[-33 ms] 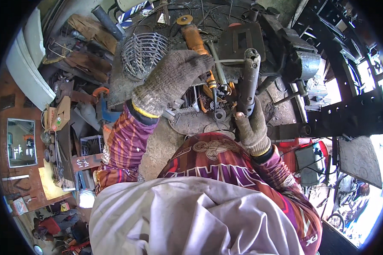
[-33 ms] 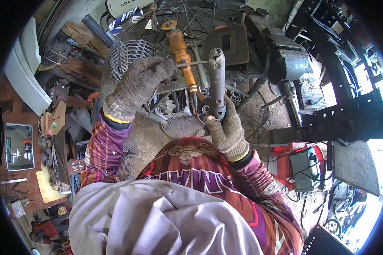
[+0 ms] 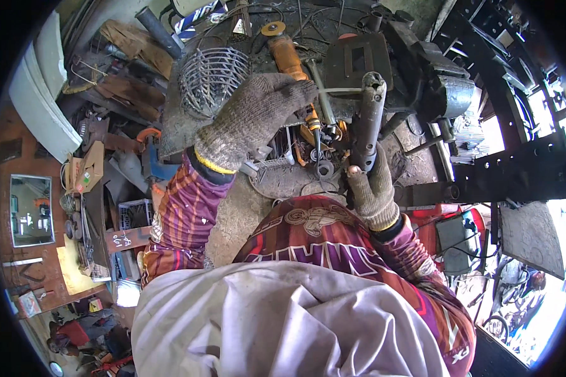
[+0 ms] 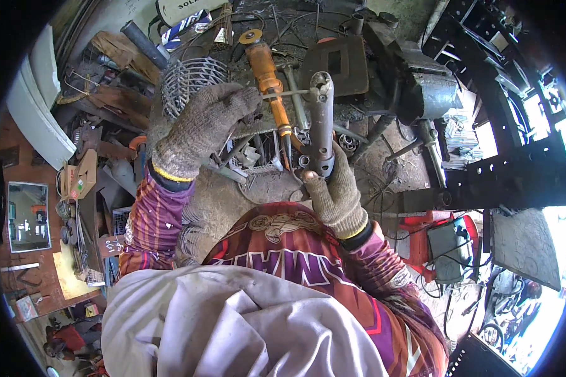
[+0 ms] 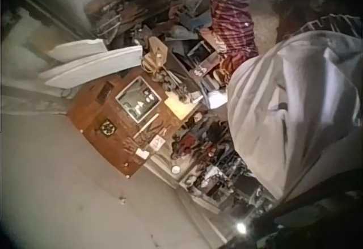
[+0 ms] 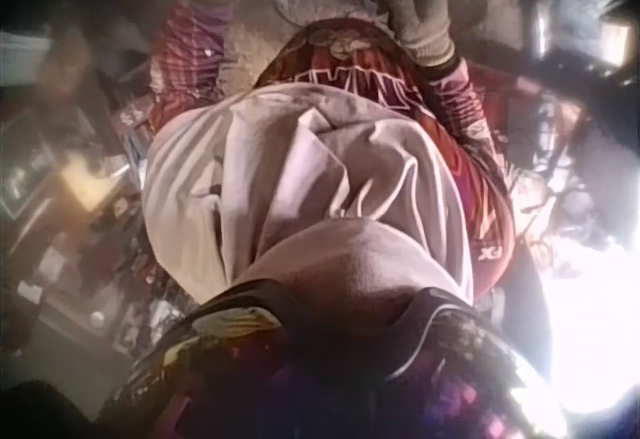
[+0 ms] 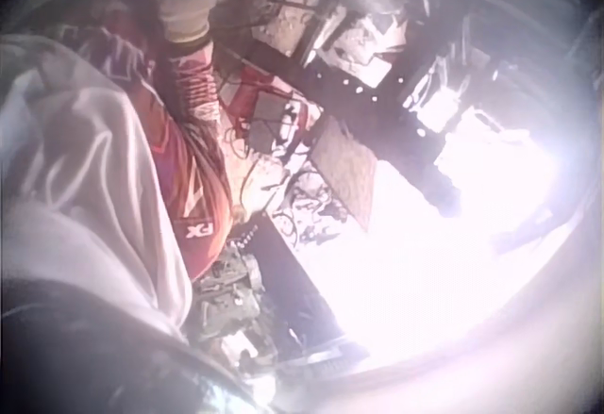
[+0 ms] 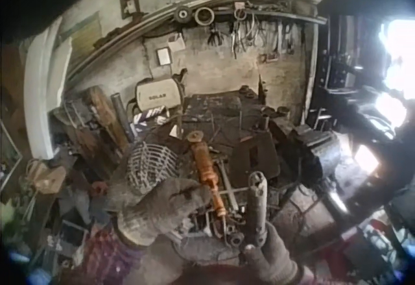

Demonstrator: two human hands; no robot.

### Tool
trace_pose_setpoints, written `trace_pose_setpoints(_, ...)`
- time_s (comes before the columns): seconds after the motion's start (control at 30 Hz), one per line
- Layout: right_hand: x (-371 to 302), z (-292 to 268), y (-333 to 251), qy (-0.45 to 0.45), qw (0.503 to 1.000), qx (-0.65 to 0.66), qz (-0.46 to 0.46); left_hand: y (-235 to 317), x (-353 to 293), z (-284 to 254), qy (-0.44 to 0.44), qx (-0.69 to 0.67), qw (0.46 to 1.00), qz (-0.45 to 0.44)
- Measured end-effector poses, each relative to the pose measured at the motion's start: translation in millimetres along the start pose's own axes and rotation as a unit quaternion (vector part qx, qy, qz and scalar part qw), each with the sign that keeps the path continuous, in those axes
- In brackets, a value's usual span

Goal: The person welds metal rods onto a curved metal frame using a welding torch and then taps the joints with a hammer.

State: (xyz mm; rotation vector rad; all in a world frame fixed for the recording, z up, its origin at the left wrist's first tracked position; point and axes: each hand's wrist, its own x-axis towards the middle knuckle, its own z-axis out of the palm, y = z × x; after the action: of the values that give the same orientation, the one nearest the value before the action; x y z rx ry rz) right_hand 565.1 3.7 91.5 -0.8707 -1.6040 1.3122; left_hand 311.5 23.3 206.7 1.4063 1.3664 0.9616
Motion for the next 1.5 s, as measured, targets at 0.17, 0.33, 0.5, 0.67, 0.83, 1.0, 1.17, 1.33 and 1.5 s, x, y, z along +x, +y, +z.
trace_pose_setpoints(0.17,7,1,15,-0.009,0.997,-0.027,-0.069,-11,8,-15,-0.030,0.020,0.999,0.030)
trace_pose_setpoints(0.33,8,-3,5,0.032,0.976,0.190,0.105,25,5,-43,0.071,0.340,0.916,0.201)
trace_pose_setpoints(0.5,13,-18,18,0.076,0.962,0.234,0.121,-3,-30,-120,0.349,0.210,0.837,0.366)
trace_pose_setpoints(0.67,15,-15,13,0.101,0.961,0.240,0.093,-98,-69,-72,0.541,-0.011,0.833,0.113)
trace_pose_setpoints(0.83,23,-20,8,0.105,0.958,0.240,0.120,-189,-63,-18,0.427,0.260,0.858,0.117)
trace_pose_setpoints(1.0,33,-13,12,0.104,0.964,0.236,0.059,-156,-37,-8,0.251,0.458,0.853,-0.010)
trace_pose_setpoints(1.17,49,-2,16,0.131,0.979,0.150,0.044,-173,-14,-9,0.168,0.506,0.835,-0.138)
trace_pose_setpoints(1.33,65,3,36,0.109,0.991,0.071,0.034,-183,-7,-17,0.153,0.497,0.844,-0.130)
trace_pose_setpoints(1.5,87,31,26,0.128,0.991,-0.046,-0.003,-160,-25,-10,0.177,0.474,0.855,-0.110)
